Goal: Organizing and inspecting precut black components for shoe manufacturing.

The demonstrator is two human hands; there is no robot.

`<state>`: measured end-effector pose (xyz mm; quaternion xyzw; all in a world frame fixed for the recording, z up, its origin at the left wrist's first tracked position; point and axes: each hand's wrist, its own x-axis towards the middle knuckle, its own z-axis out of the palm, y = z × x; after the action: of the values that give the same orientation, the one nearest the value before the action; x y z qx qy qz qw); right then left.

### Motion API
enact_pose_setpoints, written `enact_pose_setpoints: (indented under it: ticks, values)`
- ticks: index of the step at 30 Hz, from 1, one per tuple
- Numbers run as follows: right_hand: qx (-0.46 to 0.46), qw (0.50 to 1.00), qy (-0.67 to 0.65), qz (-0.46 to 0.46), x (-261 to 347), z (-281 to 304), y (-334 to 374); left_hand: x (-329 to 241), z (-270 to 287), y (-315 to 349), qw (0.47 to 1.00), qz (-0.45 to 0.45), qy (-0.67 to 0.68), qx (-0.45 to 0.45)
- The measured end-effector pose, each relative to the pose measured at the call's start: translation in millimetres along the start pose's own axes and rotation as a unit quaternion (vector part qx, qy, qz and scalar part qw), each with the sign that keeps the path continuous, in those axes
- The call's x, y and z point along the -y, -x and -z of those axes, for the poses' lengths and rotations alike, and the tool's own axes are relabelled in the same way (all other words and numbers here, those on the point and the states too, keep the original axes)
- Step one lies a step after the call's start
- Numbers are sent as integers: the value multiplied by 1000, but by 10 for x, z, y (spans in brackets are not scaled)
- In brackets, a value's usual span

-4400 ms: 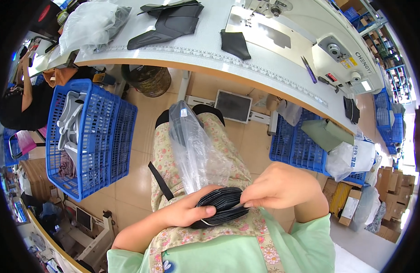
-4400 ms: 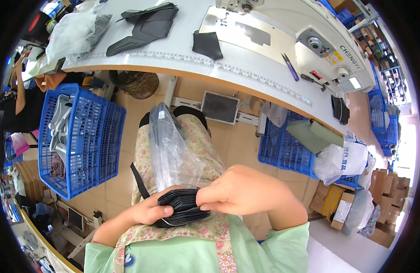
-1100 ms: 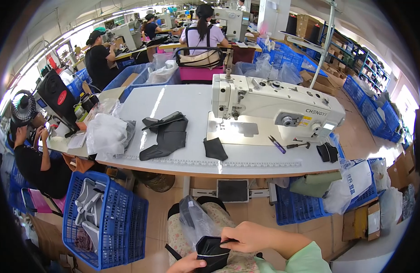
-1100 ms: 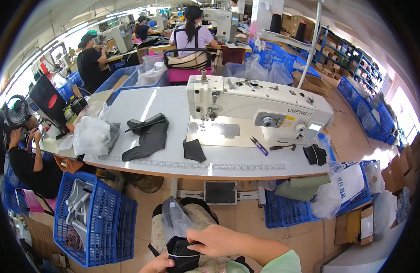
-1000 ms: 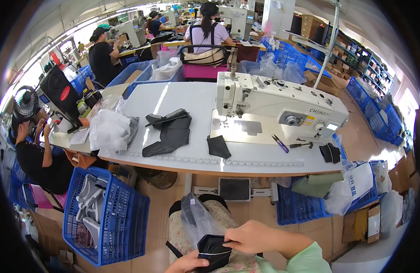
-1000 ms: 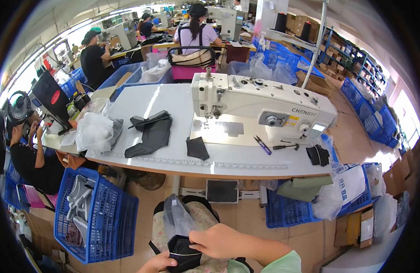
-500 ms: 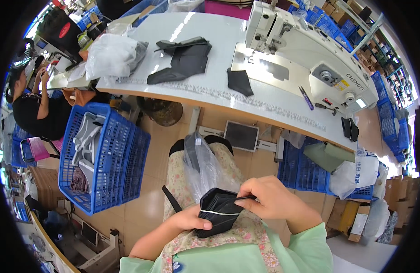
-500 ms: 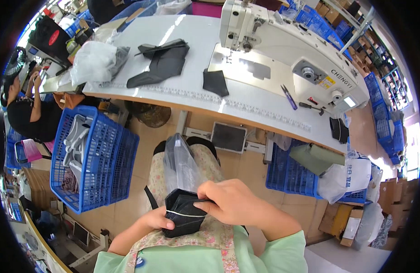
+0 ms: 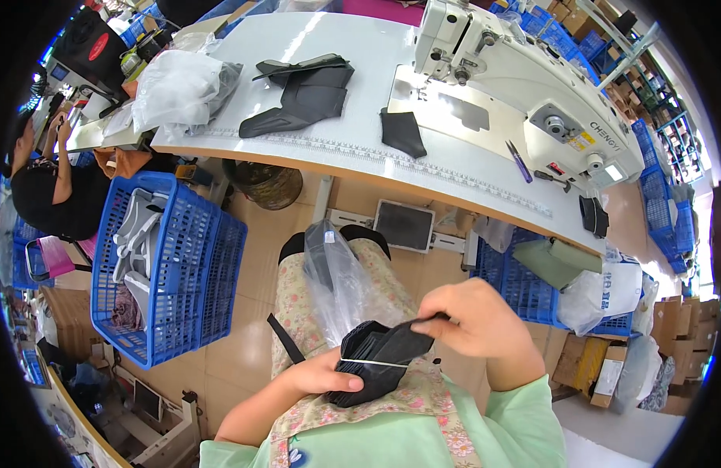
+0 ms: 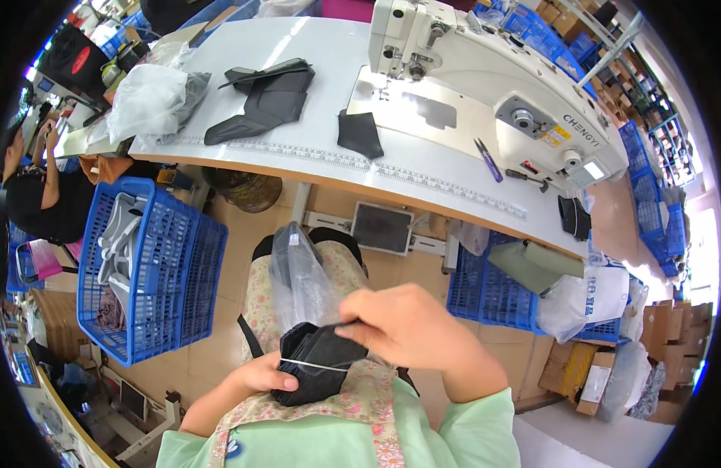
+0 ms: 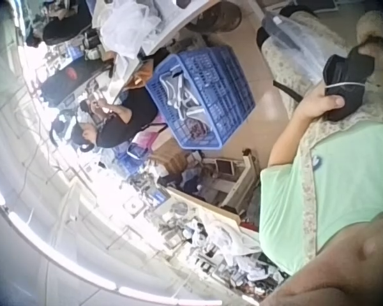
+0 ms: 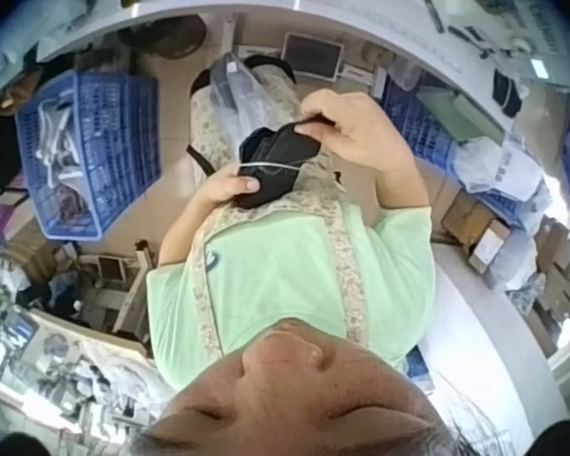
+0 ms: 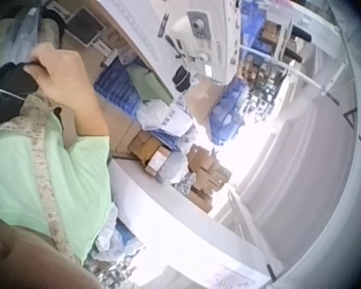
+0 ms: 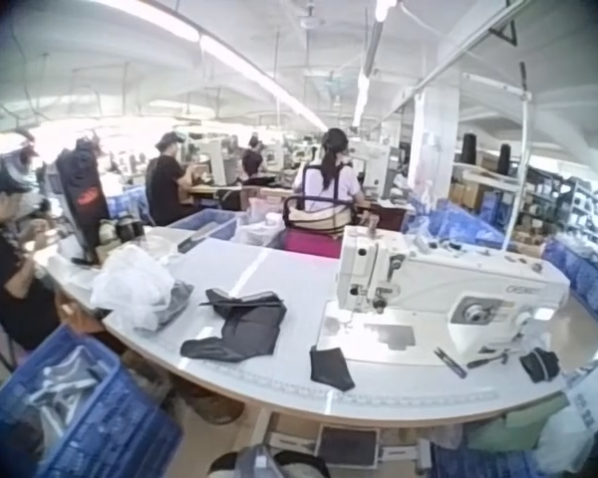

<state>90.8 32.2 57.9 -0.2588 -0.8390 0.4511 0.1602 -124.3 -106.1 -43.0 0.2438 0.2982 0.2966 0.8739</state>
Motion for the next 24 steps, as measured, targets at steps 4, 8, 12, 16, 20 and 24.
enact_pose_setpoints:
  ticks: [4, 8, 12, 16, 20, 24]
  values:
    - [-6, 1000, -12, -14, -99, 121, -50, 12, 6, -4, 999, 4, 10, -33]
    - [-143, 978, -151, -24, -377, 288, 12, 117, 135, -7, 999, 4, 35, 17]
    - [-250, 905, -325, 116, -733, 276, -172, 122, 139, -6, 999, 3, 40, 2]
    - [-201, 861, -467, 0, -1048, 357, -270, 118, 159, -7, 999, 15, 32, -6]
    - [-174, 958, -206, -97, -945, 419, -307, 147, 167, 41, 998, 10, 45, -52]
    - [-145, 967, -197, -72, -978, 451, -352, 165, 229, 39, 997, 24, 46, -62]
